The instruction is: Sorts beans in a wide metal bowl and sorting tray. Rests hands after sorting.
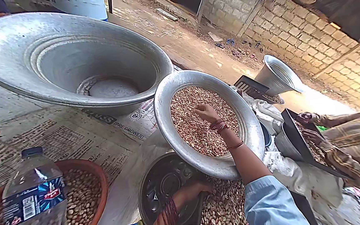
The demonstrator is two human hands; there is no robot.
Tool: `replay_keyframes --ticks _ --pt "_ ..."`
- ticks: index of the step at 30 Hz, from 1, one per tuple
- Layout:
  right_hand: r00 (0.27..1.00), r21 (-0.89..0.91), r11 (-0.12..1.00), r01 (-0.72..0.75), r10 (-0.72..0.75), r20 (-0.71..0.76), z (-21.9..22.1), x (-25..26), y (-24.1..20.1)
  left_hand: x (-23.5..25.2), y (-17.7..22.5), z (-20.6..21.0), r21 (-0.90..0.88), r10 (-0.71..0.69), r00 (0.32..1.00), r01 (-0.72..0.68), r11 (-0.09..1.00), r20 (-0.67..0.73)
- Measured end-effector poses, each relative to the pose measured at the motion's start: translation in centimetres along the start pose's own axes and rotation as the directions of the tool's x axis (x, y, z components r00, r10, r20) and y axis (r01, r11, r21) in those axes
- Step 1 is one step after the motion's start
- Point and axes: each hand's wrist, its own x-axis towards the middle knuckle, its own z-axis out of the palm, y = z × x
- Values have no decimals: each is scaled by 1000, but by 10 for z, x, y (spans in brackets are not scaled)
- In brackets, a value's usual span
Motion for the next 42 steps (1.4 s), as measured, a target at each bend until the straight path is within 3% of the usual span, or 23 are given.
replay_keyframes --ticks 3,5,8,10,11,12,13,15,16,17,19,22,25,28,30,32,36,42 --pt "987 379 915 -141 97 131 -12 -1 9 0 -1 0 -4 1 1000 -1 1000 6" --pt "915 364 916 -168 7 404 -22 -12 5 0 -2 0 -3 10 1000 -10 1000 4" --pt "579 167 982 -89 -86 811 -19 -27 -8 1 0 0 28 -17 1000 17 999 -2" --pt "460 64 986 -152 13 888 -7 -28 -5 2 3 -1 64 -76 997 76 995 7" --pt "469 16 982 -189 76 880 -5 -25 1 3 2 -1 78 -85 996 85 993 1" --pt "526 -19 978 -207 128 841 -9 -22 9 3 2 -1 86 -93 996 93 992 -2" --pt "627 -45 976 -212 172 760 -19 -19 19 2 2 -1 87 -98 995 97 991 -2" --pt "870 -2 973 -232 208 448 -47 -12 55 1 3 0 78 -88 996 88 993 -4" --pt "946 75 966 -246 222 237 -60 -11 76 -1 4 1 67 -80 997 80 995 -3" --pt "967 122 959 -254 251 38 -72 -14 90 -2 5 1 54 -73 997 73 996 -2" --pt "901 173 938 -301 339 -272 -88 -26 104 -2 4 1 46 -70 998 70 996 -7" --pt "810 132 928 -349 369 -455 -99 -39 101 -2 5 3 56 -73 997 74 996 -18" --pt "855 -59 936 -347 290 -430 -98 -35 92 -2 6 3 55 -62 998 63 997 -18" --pt "956 -312 904 -292 263 -134 -101 -21 84 0 2 2 51 -42 999 42 998 -14" --pt "930 -494 838 -234 341 139 -102 -21 77 1 1 1 54 -37 999 37 998 -11" --pt "856 -615 764 -194 439 275 -100 -24 69 2 0 1 49 -37 999 37 998 -6" --pt "838 -627 756 -187 456 299 -99 -20 67 -1 2 2 31 -24 999 25 999 -28" --pt "805 -729 658 -190 529 268 -87 -17 58 -1 1 2 49 -43 999 44 998 -33"
